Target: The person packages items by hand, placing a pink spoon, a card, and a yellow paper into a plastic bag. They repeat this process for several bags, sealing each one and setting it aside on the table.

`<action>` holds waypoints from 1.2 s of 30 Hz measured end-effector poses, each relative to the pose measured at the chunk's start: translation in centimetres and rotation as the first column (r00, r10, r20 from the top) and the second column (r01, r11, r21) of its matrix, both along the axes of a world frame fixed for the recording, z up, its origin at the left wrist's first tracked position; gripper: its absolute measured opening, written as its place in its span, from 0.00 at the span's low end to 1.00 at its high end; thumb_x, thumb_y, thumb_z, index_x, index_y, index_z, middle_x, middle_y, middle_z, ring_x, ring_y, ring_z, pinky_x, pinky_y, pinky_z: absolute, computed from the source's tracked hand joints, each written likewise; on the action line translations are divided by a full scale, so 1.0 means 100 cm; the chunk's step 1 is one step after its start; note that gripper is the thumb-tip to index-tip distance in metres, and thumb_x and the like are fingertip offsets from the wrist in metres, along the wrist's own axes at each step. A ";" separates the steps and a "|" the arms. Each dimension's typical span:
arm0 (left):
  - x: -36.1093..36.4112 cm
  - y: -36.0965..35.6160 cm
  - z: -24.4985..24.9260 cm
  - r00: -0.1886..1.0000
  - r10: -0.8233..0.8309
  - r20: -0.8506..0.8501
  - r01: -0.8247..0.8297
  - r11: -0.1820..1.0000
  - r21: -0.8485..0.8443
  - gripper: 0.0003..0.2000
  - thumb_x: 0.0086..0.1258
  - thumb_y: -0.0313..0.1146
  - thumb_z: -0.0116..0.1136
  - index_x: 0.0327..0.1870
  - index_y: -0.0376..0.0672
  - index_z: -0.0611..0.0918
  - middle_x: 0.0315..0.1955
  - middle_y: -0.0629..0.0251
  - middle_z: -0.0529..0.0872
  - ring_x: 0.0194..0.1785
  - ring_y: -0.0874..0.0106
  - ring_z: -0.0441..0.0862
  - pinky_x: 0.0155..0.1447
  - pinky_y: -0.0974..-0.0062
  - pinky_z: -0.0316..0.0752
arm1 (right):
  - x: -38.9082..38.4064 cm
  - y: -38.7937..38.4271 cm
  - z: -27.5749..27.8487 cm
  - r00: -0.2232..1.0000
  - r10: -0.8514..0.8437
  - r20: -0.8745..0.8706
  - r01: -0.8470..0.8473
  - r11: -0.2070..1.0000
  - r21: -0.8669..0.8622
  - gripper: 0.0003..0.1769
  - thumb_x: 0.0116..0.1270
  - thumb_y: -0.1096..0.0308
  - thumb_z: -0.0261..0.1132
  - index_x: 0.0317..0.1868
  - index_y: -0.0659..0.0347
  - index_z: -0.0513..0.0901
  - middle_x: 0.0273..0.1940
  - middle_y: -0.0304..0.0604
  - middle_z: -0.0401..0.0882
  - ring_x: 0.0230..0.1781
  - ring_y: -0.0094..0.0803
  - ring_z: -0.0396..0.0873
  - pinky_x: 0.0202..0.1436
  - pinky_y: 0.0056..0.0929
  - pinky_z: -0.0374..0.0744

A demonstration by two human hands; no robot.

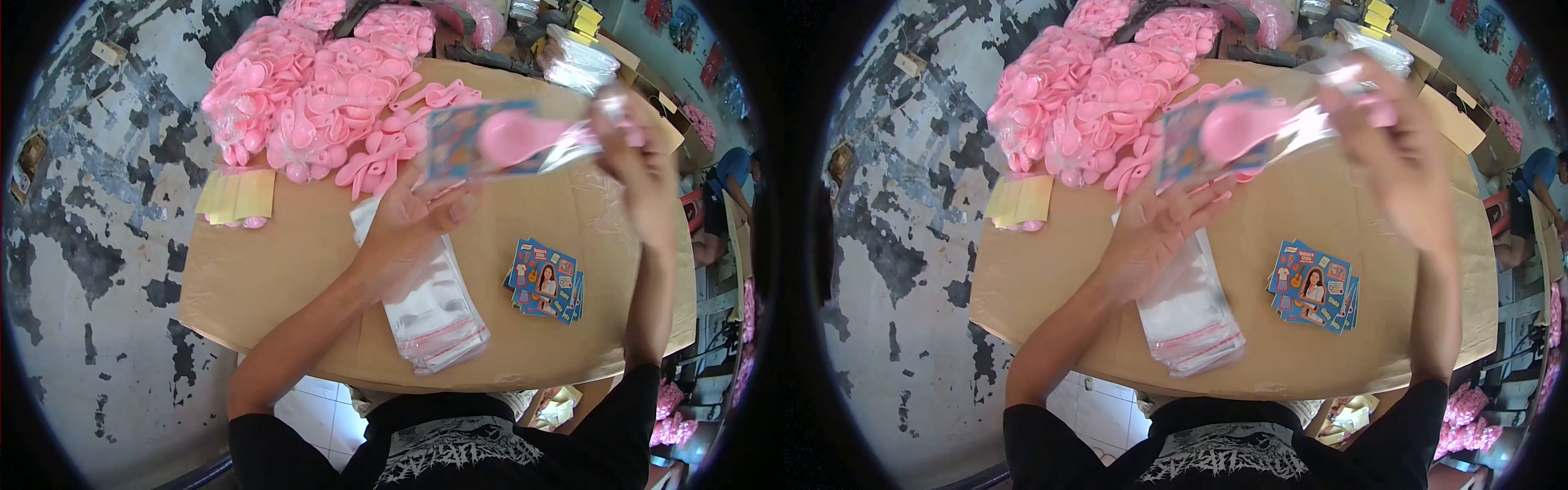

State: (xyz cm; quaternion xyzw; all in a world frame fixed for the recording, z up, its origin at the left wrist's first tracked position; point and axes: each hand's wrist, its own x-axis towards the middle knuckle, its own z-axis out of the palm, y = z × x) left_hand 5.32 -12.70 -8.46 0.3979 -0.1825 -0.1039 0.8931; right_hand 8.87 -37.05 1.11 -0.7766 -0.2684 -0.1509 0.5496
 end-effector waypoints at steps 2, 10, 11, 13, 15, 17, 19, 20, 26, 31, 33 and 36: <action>0.003 0.000 -0.004 0.991 0.134 0.021 -0.136 0.982 0.128 0.39 0.65 0.27 0.66 0.73 0.36 0.54 0.69 0.50 0.64 0.73 0.58 0.62 0.74 0.64 0.63 | -0.005 -0.010 0.017 0.960 -0.059 0.272 0.087 0.992 -0.092 0.08 0.69 0.70 0.62 0.46 0.63 0.81 0.28 0.31 0.76 0.25 0.12 0.64 0.26 0.14 0.62; -0.027 -0.018 0.021 0.778 -0.013 0.628 -0.524 0.539 0.660 0.43 0.63 0.34 0.69 0.73 0.34 0.53 0.58 0.50 0.72 0.61 0.68 0.71 0.62 0.72 0.68 | -0.039 0.018 0.019 0.992 0.118 0.049 -0.094 0.930 -0.354 0.03 0.63 0.80 0.61 0.36 0.66 0.80 0.24 0.36 0.78 0.20 0.14 0.69 0.25 0.16 0.66; -0.033 -0.022 0.027 0.782 -0.074 0.619 -0.504 0.510 0.697 0.42 0.64 0.35 0.68 0.73 0.34 0.54 0.53 0.51 0.75 0.55 0.71 0.74 0.57 0.75 0.71 | -0.040 0.021 0.015 0.991 0.133 0.007 -0.117 0.898 -0.424 0.02 0.63 0.80 0.61 0.36 0.66 0.79 0.23 0.36 0.77 0.18 0.15 0.68 0.25 0.15 0.66; -0.046 -0.032 0.027 0.854 -0.081 0.515 -0.388 0.562 0.731 0.34 0.69 0.33 0.62 0.71 0.34 0.58 0.42 0.61 0.77 0.36 0.78 0.71 0.38 0.78 0.67 | -0.039 0.025 0.007 0.974 0.221 -0.045 -0.217 0.864 -0.454 0.05 0.63 0.78 0.64 0.40 0.66 0.79 0.29 0.39 0.80 0.21 0.15 0.70 0.24 0.15 0.66; -0.052 -0.034 0.020 0.920 -0.071 0.384 -0.263 0.614 0.744 0.27 0.72 0.30 0.57 0.69 0.34 0.62 0.40 0.65 0.78 0.35 0.79 0.69 0.37 0.77 0.66 | -0.034 0.030 -0.001 0.967 0.253 0.039 -0.220 0.897 -0.383 0.09 0.63 0.76 0.66 0.44 0.65 0.79 0.36 0.42 0.81 0.24 0.17 0.72 0.24 0.15 0.67; -0.051 -0.029 0.020 0.976 -0.112 0.187 -0.057 0.698 0.714 0.25 0.72 0.28 0.55 0.67 0.34 0.64 0.50 0.60 0.79 0.51 0.75 0.75 0.54 0.75 0.70 | -0.028 0.034 -0.002 0.967 0.236 0.099 -0.204 0.945 -0.256 0.15 0.64 0.73 0.67 0.50 0.64 0.78 0.43 0.44 0.80 0.27 0.19 0.74 0.28 0.17 0.70; -0.051 -0.027 0.020 0.983 -0.180 0.033 0.128 0.806 0.578 0.23 0.74 0.27 0.53 0.67 0.34 0.64 0.57 0.57 0.78 0.59 0.71 0.76 0.62 0.72 0.71 | -0.029 0.035 0.003 0.971 0.240 -0.001 -0.236 0.957 -0.166 0.20 0.64 0.71 0.69 0.55 0.62 0.77 0.48 0.45 0.79 0.31 0.21 0.77 0.33 0.19 0.74; -0.050 -0.026 0.021 0.974 -0.226 -0.025 0.211 0.853 0.477 0.22 0.75 0.27 0.51 0.68 0.34 0.64 0.60 0.55 0.76 0.62 0.70 0.76 0.64 0.71 0.71 | -0.031 0.034 0.005 0.942 0.271 -0.196 -0.299 0.945 -0.132 0.19 0.65 0.68 0.69 0.55 0.62 0.77 0.41 0.43 0.81 0.29 0.20 0.77 0.31 0.20 0.73; -0.046 -0.025 0.027 0.945 -0.327 -0.033 0.304 0.832 0.464 0.20 0.79 0.29 0.44 0.68 0.36 0.63 0.66 0.51 0.69 0.65 0.63 0.75 0.67 0.66 0.72 | -0.025 0.029 -0.001 0.915 0.296 -0.275 -0.337 0.934 -0.118 0.16 0.63 0.78 0.67 0.52 0.61 0.78 0.39 0.41 0.86 0.36 0.19 0.82 0.39 0.22 0.78; -0.037 -0.025 0.021 0.999 0.049 -0.025 -0.034 0.905 0.424 0.21 0.82 0.37 0.36 0.71 0.37 0.62 0.55 0.56 0.78 0.55 0.66 0.81 0.55 0.70 0.80 | -0.027 0.031 -0.004 0.969 0.233 -0.077 -0.245 0.927 -0.283 0.11 0.63 0.75 0.66 0.47 0.61 0.81 0.32 0.46 0.83 0.30 0.34 0.82 0.35 0.29 0.79; -0.036 -0.026 0.022 0.992 0.122 0.035 -0.124 0.868 0.480 0.21 0.82 0.36 0.37 0.70 0.37 0.63 0.53 0.59 0.79 0.53 0.68 0.82 0.53 0.72 0.81 | -0.019 0.034 -0.016 0.938 0.106 0.329 0.035 0.919 -0.394 0.10 0.60 0.73 0.68 0.43 0.60 0.82 0.36 0.44 0.82 0.37 0.37 0.81 0.41 0.33 0.80; -0.037 -0.029 0.025 0.985 0.149 0.088 -0.173 0.856 0.487 0.21 0.82 0.35 0.37 0.70 0.35 0.63 0.55 0.61 0.78 0.53 0.71 0.81 0.53 0.74 0.80 | -0.015 0.033 -0.019 0.822 0.130 0.555 0.162 0.880 -0.446 0.10 0.55 0.70 0.69 0.40 0.59 0.85 0.40 0.41 0.79 0.43 0.37 0.79 0.48 0.36 0.79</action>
